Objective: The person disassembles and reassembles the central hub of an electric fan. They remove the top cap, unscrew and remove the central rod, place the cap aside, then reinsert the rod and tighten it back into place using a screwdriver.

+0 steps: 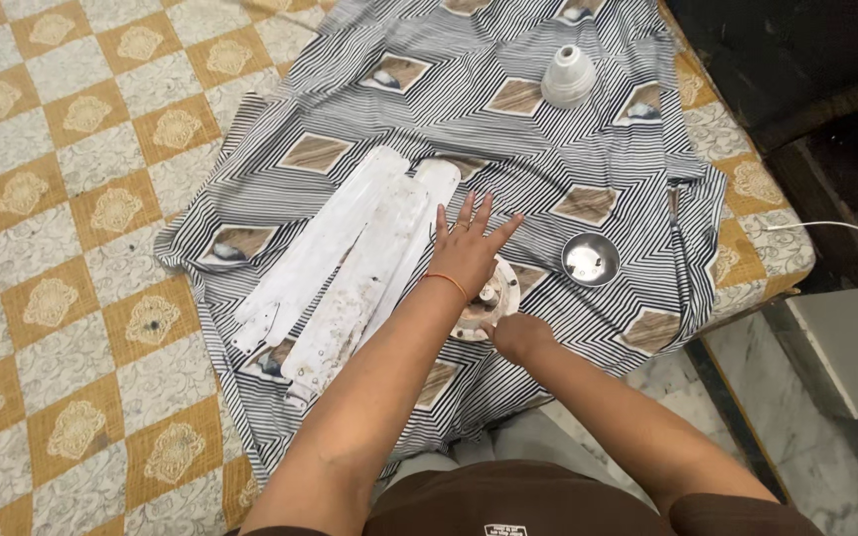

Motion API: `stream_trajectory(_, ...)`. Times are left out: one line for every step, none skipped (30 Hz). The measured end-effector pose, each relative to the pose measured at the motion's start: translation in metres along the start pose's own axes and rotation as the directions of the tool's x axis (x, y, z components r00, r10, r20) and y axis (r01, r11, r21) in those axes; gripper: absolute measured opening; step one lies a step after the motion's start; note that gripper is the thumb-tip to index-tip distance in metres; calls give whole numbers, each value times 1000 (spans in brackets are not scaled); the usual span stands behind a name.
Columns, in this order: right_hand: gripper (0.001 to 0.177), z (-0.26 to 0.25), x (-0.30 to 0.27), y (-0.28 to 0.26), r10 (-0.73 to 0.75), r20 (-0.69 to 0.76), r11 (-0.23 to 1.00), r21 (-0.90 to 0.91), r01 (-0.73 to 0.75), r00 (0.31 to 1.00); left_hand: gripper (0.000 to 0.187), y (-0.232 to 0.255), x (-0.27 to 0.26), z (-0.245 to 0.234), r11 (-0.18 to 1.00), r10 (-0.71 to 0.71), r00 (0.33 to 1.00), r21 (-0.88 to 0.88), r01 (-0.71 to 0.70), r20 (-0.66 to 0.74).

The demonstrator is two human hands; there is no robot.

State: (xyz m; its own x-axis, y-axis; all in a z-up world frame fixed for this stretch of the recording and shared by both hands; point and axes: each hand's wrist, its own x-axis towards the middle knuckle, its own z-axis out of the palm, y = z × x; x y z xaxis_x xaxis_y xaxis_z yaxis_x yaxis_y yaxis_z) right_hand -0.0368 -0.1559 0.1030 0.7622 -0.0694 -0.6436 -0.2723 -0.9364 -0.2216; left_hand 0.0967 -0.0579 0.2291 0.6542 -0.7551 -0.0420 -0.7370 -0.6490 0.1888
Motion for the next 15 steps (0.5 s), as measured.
stream_trajectory(48, 5, 4, -1, 22, 4, 1000, 14, -22, 1000, 83, 0, -1, -1, 1000, 5, 1000, 17, -5, -18)
stream_trajectory(38, 10, 7, -1, 2, 12, 999, -41, -2, 1000, 82, -1, -2, -2, 1000, 4, 1000, 10, -3, -12)
stream_trajectory(29, 15, 10, 1, -16, 24, 995, -96, 18, 1000, 82, -1, -2, -3, 1000, 1, 1000, 0, -1, -4)
stream_trajectory(21, 18, 13, 3, -33, 37, 988, -151, 38, 999, 82, -2, -2, -4, 1000, -2, 1000, -9, 2, 4)
stream_trajectory(19, 20, 13, 7, -91, 2, 978, -189, 89, 996, 82, -1, -2, -4, 1000, 3, 1000, -10, -3, 6)
stream_trajectory(17, 20, 13, 11, -149, -31, 964, -229, 138, 988, 82, -1, -2, -4, 1000, 8, 1000, -11, -7, 7)
stream_trajectory(15, 19, 11, 13, -211, -60, 944, -272, 187, 976, 82, -2, -3, -4, 1000, 8, 1000, -11, -8, 9)
stream_trajectory(14, 16, 8, 14, -331, -57, 895, -335, 295, 942, 82, -1, -3, -4, 1000, 11, 1000, -14, -11, 11)
stream_trajectory(14, 11, 6, 14, -448, -45, 829, -396, 395, 893, 81, -1, -3, -4, 1000, 13, 1000, -15, -13, 12)
stream_trajectory(13, 5, 3, 12, -556, -24, 747, -453, 486, 831, 80, -1, -3, -5, 1000, 15, 1000, -17, -15, 13)
stream_trajectory(13, 0, -1, 8, -548, -25, 744, -472, 473, 836, 80, -1, -4, -5, 1000, 13, 1000, -24, -13, 7)
stream_trajectory(13, -3, -5, 1, -541, -27, 740, -491, 460, 841, 80, -1, -6, -6, 999, 11, 1000, -31, -11, 1)
stream_trajectory(13, -7, -8, -5, -533, -28, 737, -508, 447, 846, 80, -1, -6, -6, 999, 10, 1000, -38, -10, -3)
stream_trajectory(14, -11, -9, -11, -468, -76, 791, -480, 379, 880, 81, -1, -4, -7, 999, 12, 1000, -30, -12, -6)
stream_trajectory(17, -11, -11, -17, -399, -119, 840, -445, 310, 909, 82, 0, -5, -7, 1000, 12, 1000, -24, -12, -4)
